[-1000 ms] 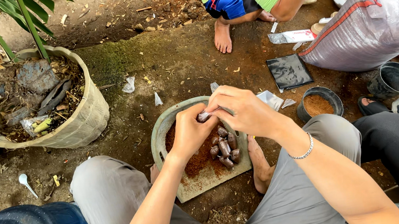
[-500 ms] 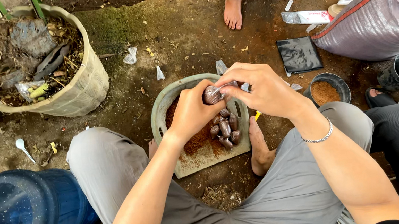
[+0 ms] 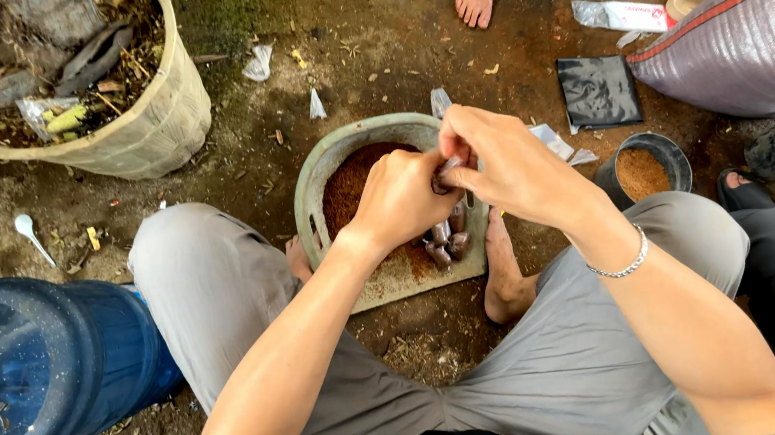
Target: The person prepares plant cuttings by placing them into small plastic bags along with handfuls of brown soil-like substrate, then seals the bags by hand.
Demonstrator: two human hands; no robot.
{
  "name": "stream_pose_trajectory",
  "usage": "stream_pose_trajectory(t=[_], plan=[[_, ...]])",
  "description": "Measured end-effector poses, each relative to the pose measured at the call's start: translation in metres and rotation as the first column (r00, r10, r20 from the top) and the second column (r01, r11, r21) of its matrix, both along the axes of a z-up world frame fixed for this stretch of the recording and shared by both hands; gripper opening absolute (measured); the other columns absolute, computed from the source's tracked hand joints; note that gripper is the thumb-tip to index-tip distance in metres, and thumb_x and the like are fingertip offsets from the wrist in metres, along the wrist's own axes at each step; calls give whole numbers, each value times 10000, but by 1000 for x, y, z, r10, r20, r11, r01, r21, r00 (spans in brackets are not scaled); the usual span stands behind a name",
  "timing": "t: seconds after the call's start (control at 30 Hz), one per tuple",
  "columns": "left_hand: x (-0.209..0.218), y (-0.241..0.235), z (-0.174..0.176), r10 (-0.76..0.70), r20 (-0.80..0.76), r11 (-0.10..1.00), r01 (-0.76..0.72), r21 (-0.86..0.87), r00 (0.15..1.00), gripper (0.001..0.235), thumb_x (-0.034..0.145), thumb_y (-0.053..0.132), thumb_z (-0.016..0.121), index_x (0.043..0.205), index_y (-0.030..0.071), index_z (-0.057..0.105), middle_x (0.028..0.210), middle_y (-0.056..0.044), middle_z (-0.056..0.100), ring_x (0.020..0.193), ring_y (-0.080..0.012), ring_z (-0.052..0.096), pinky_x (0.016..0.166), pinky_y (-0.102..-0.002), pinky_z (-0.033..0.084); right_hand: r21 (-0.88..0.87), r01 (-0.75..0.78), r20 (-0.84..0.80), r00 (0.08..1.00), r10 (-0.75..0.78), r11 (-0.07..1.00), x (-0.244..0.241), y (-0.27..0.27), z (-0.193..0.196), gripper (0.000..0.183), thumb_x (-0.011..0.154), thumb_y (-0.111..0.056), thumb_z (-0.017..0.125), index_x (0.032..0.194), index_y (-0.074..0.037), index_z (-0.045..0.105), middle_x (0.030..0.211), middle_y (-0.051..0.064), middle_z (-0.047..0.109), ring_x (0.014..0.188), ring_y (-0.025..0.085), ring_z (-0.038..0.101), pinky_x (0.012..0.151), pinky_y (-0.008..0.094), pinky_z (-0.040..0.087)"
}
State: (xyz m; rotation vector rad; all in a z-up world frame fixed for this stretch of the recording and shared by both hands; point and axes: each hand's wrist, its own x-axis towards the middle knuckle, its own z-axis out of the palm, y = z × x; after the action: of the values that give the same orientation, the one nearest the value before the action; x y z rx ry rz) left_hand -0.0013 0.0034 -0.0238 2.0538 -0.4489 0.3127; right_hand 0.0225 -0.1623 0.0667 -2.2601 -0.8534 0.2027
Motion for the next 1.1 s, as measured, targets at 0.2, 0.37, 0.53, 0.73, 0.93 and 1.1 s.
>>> stream_pose_trajectory(t=[0.2,0.37,0.53,0.73,0.93,1.1], plan=[[5,1,-23,-18,37,966,8,259,999,172,653,95,731,819,48,728,701,-203,699,701,-392,711,679,-503,565,-48,-52,47,997,54,997,-8,13,-17,689,777,133,582,1419,-102,491,1162,193,480,1026,309,598,797,382,522],[12,6,-17,-12,39,943,-1,332,999,166,664,82,718,828,68,736,737,-203,708,716,-382,714,688,-496,575,-19,0,66,998,1,1000,-18,18,-22,854,804,153,559,1587,-131,375,1152,188,488,961,303,580,847,382,509],[6,13,16,47,103,990,-60,127,994,240,704,190,804,892,62,724,777,-172,722,753,-378,711,662,-481,551,125,145,100,982,-158,981,-20,23,-3,760,817,104,681,1521,-85,464,1146,144,535,748,207,594,678,330,531],[9,32,31,-31,21,995,33,-96,999,342,794,303,838,985,64,685,797,-130,722,753,-317,729,667,-403,544,307,152,111,975,-194,939,-10,-7,13,109,958,-9,780,1056,-14,733,978,71,663,830,114,709,648,238,589],[9,33,28,-93,-8,989,91,-112,996,353,807,283,850,1000,46,671,808,-138,712,713,-292,703,670,-385,535,100,11,458,887,-56,995,-6,-25,16,118,1026,-13,755,1143,-23,746,989,90,730,868,142,687,746,272,531],[9,33,24,-86,16,990,87,-107,996,349,817,260,854,998,28,667,818,-142,718,741,-287,721,684,-383,541,356,212,53,968,-246,910,-1,-29,16,243,1089,2,586,1311,-72,656,1139,38,702,856,107,643,712,225,543]])
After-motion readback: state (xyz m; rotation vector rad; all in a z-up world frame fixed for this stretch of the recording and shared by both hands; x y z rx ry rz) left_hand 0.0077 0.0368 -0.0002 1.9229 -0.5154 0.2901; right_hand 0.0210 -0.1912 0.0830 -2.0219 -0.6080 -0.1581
